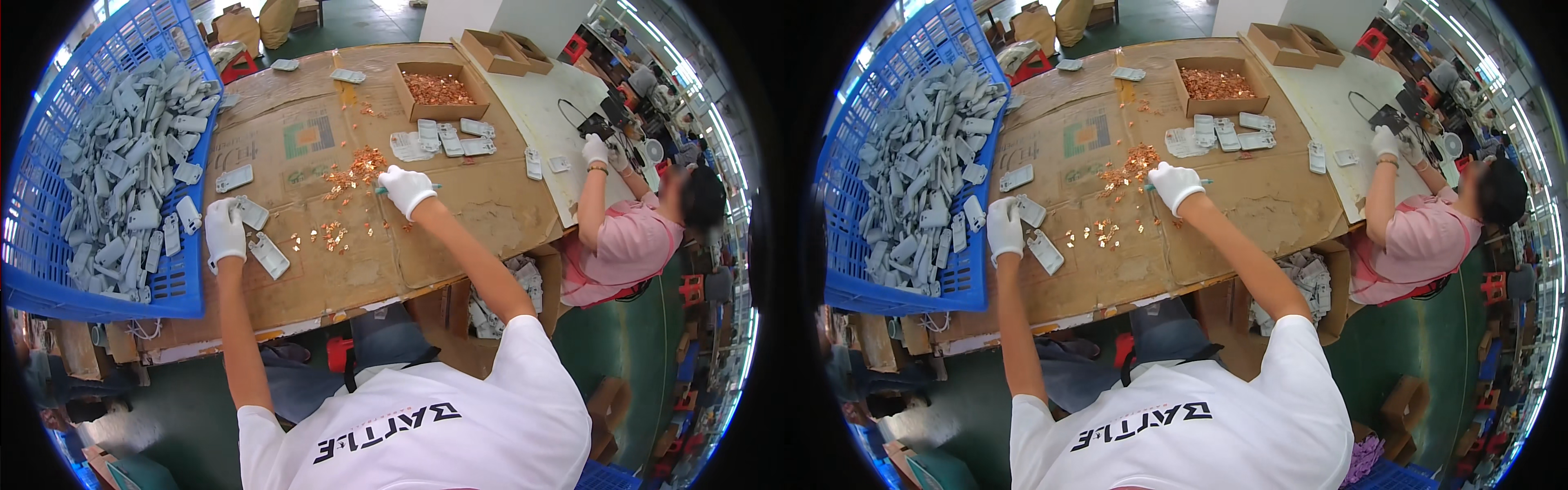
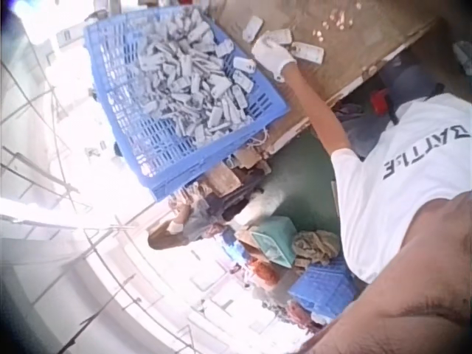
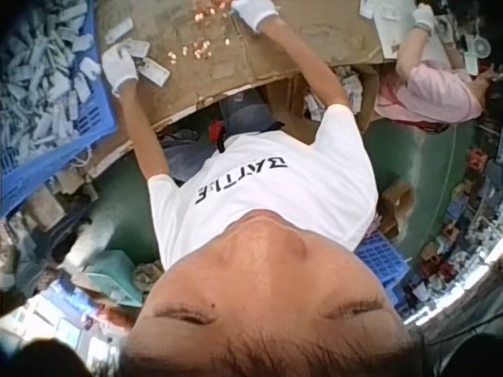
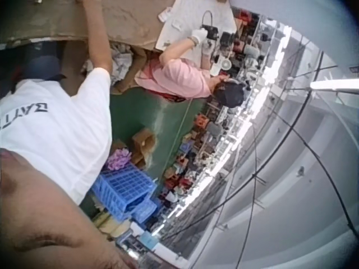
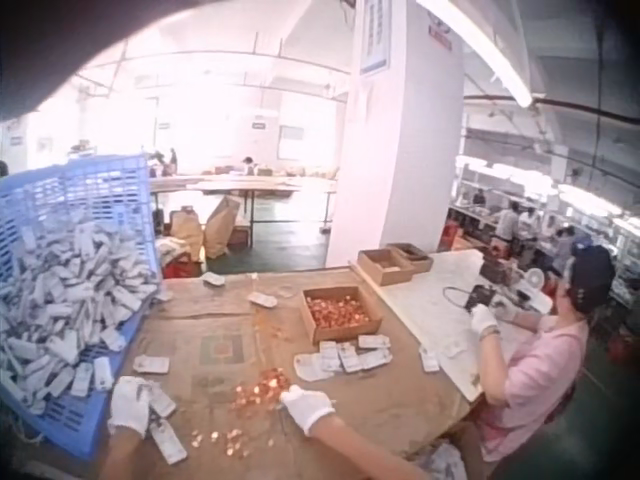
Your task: The person assembles small electronic components by hand, inserting metallic components into plastic housings.
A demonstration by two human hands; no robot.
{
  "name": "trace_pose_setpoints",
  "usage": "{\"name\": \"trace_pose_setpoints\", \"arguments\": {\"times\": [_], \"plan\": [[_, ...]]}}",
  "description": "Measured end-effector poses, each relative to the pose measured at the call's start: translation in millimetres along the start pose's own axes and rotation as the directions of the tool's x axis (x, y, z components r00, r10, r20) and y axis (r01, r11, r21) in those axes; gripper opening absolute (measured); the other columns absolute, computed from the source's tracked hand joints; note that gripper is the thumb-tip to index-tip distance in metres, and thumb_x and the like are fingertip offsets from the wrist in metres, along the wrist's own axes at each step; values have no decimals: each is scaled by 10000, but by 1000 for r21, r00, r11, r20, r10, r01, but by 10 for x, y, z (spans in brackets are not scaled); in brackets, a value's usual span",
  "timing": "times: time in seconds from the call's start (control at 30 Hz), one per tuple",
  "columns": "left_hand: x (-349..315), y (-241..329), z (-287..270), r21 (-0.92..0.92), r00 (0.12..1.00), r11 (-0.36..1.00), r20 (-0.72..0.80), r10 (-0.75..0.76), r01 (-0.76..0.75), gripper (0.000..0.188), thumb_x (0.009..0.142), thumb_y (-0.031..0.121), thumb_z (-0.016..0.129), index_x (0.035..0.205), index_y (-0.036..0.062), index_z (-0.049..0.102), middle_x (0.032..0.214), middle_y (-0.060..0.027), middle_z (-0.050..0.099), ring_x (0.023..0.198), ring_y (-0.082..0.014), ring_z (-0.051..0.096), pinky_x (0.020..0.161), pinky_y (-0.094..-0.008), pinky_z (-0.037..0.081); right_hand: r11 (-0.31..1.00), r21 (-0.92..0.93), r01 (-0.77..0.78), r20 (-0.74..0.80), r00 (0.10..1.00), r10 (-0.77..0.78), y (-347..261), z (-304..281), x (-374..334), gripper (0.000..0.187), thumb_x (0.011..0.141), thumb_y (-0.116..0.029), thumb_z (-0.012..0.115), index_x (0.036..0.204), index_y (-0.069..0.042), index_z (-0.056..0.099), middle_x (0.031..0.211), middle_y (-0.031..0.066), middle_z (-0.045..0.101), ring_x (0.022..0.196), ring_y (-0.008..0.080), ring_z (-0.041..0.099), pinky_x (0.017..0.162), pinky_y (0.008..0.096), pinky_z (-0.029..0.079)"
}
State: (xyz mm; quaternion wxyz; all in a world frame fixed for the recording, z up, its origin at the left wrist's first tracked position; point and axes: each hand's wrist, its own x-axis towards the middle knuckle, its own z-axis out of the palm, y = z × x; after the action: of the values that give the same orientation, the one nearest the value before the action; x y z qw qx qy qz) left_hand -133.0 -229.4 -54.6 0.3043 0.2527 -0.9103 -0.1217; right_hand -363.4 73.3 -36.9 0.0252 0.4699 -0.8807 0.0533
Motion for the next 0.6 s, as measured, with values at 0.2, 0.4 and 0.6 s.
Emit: {"name": "trace_pose_setpoints", "arguments": {"times": [0.2, 0.4, 0.6], "plan": [[283, 462, 2, 315, 777, 827, 301, -553, 466, 531, 828, 384, 683, 1246, 102, 515, 1233, -199, 542, 1121, -378, 589, 910, -496, 504, 997, -29, -78, 89, 993, 80, -83, -41, -13, 117, 907, -111, 512, 1005, -86, 570, 1057, 162, 592, 876, 356, 681, 731, 470, 552], [241, 757, -9, -291, 947, 903, 153, -283, 317, 448, 819, 161, 650, 1252, 108, 549, 1059, -178, 677, 988, -327, 658, 847, -413, 520, 747, 647, 153, -330, 939, 93, -673, -415, -255, 228, 797, 0, 620, 997, -106, 603, 928, 126, 652, 802, 306, 673, 692, 376, 531], [-379, 1711, -431, -688, 968, 682, 185, -167, 249, 344, 793, 67, 673, 1133, 64, 627, 1020, -125, 700, 937, -207, 694, 795, -315, 540, 738, 557, 382, -557, 831, -10, -1315, -783, -485, 283, 725, 23, 659, 971, -108, 612, 947, 75, 586, 747, 256, 646, 636, 333, 526]]}}
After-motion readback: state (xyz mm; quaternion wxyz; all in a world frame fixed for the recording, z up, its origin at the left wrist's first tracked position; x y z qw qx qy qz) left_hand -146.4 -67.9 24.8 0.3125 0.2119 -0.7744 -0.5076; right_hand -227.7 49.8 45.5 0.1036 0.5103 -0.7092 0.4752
